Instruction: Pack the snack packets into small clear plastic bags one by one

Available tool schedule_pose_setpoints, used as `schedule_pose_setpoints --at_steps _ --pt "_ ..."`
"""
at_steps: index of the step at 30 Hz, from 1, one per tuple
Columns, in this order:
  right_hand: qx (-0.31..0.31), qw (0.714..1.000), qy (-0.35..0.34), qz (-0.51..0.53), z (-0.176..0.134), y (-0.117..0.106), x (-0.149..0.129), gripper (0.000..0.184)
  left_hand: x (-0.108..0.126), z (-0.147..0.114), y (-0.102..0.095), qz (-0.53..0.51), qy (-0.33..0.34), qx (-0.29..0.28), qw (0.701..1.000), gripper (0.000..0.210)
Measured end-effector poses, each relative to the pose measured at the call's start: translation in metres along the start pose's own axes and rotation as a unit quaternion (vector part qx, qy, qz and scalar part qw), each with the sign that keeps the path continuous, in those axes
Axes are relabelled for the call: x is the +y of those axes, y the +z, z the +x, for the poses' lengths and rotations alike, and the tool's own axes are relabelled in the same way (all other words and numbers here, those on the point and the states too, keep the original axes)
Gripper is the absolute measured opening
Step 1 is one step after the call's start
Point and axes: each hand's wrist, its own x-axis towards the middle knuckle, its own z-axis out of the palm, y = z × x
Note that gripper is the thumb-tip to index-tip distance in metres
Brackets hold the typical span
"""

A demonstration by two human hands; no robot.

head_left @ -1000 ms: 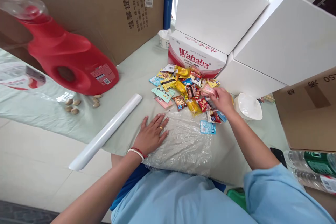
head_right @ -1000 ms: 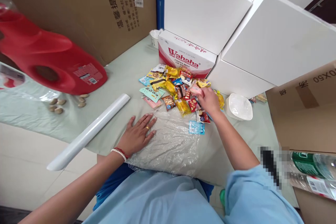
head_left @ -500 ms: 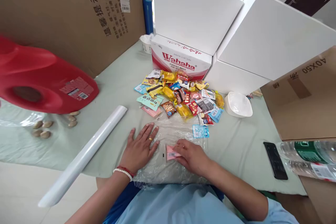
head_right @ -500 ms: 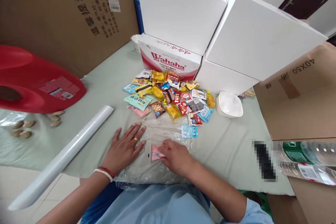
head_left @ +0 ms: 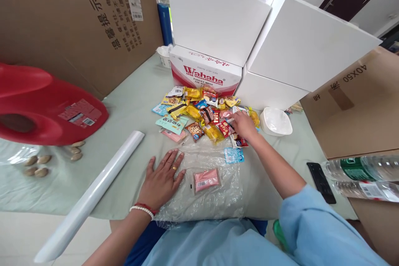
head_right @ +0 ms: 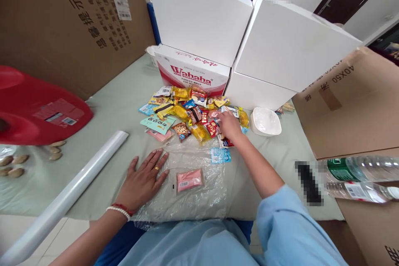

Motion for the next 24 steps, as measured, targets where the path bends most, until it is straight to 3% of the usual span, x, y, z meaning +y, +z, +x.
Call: schedule_pose_setpoints --at_steps 5,9,12,17,20,24 --pt "-0.047 0.994 -0.001 -0.103 0.043 0.008 -0.002 0.05 0.002 0.0 -0.002 -0.001 -0.004 0.004 1.0 0.058" --pt "-0.057 0.99 -0.014 -0.126 0.045 0.007 -0.007 0.034 0.004 0.0 -0.004 -0.009 -0.008 0.0 1.0 0.057" --pt "-0.055 0.992 -0.02 -0.112 0.034 -0.003 -0.004 0.033 0.007 -0.001 -0.008 -0.022 -0.018 -0.006 1.0 0.058" --pt "0.063 0.995 -0.045 0.056 -0.021 -0.022 -0.015 0.034 0.009 0.0 -0.009 -0.046 -0.029 -0.023 0.998 0.059" --pt "0.02 0.973 -0.114 0.201 -0.075 -0.021 -0.045 0.03 0.009 -0.001 -0.008 -0.051 -0.03 -0.027 0.998 0.059" --pt "-0.071 0.936 -0.181 0.292 -0.135 0.008 -0.084 0.027 0.008 -0.002 -0.008 -0.053 -0.028 -0.02 0.998 0.059"
